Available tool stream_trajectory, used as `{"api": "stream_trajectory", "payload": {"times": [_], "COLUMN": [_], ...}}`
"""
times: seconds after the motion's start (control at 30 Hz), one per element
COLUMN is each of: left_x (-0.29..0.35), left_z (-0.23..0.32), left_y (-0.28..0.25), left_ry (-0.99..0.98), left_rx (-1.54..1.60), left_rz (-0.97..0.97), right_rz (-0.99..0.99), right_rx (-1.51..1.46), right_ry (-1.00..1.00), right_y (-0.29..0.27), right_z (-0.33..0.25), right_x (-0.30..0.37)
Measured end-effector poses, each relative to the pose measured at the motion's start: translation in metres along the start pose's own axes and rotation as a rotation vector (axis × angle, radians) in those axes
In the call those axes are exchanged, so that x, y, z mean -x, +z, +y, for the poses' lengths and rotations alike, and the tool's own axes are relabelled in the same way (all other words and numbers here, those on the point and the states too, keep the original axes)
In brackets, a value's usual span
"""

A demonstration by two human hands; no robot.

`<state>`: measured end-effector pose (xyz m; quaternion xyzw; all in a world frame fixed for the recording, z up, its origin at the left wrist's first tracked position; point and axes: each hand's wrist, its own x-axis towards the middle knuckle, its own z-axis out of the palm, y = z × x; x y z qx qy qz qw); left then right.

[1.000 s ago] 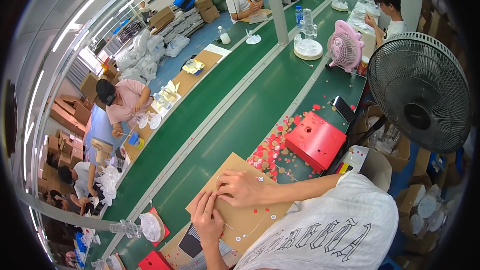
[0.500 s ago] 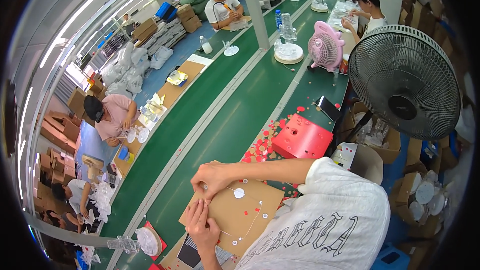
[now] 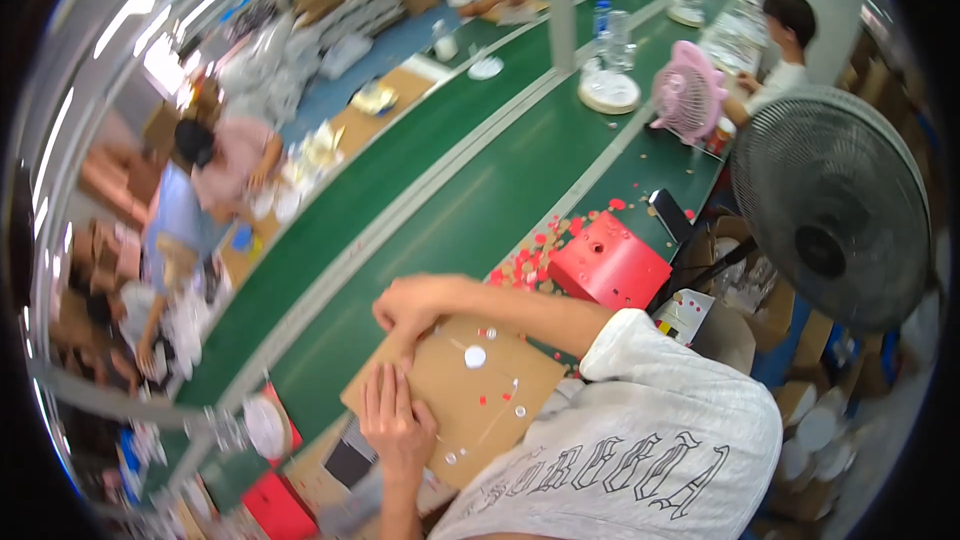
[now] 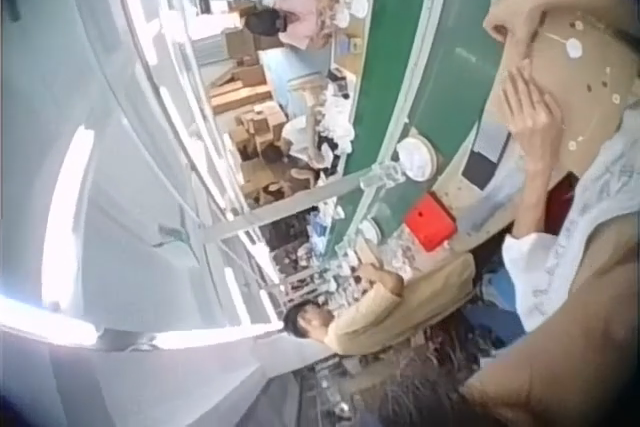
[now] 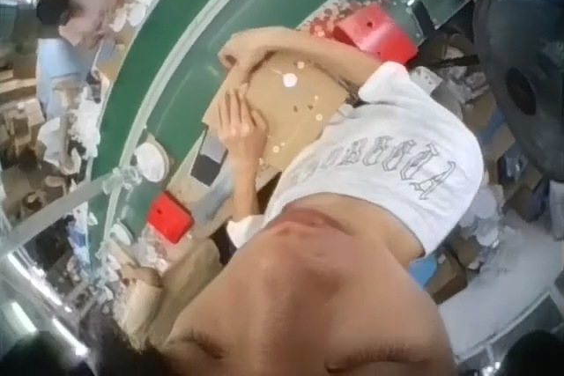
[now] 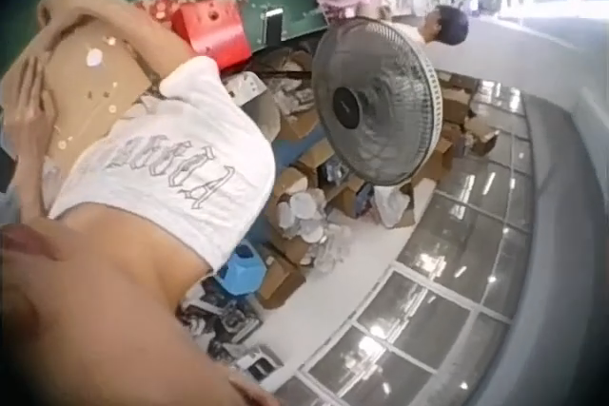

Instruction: Assembling components of a light fixture on a production line.

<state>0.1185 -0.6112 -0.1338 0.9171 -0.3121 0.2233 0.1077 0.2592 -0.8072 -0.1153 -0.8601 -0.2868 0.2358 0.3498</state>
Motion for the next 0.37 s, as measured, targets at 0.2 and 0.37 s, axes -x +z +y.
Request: {"api": "stream_trajectory", "payload": {"times": [0.2, 0.37], "left_x": [-0.005, -0.019], "left_z": [-0.006, -0.029], "left_y": [-0.006, 0.008], "left_ry": [-0.057, -0.183], "left_rx": [0.066, 0.392], "left_rz": [-0.001, 0.182], "right_rz": [0.413, -0.234], "right_rx": [-0.473, -0.842], "right_ry": [-0.185, 0.138], "right_y": [-0.024, 0.116], "right_z": [0.093, 0.213], "right_x": [0.036, 0.055]}}
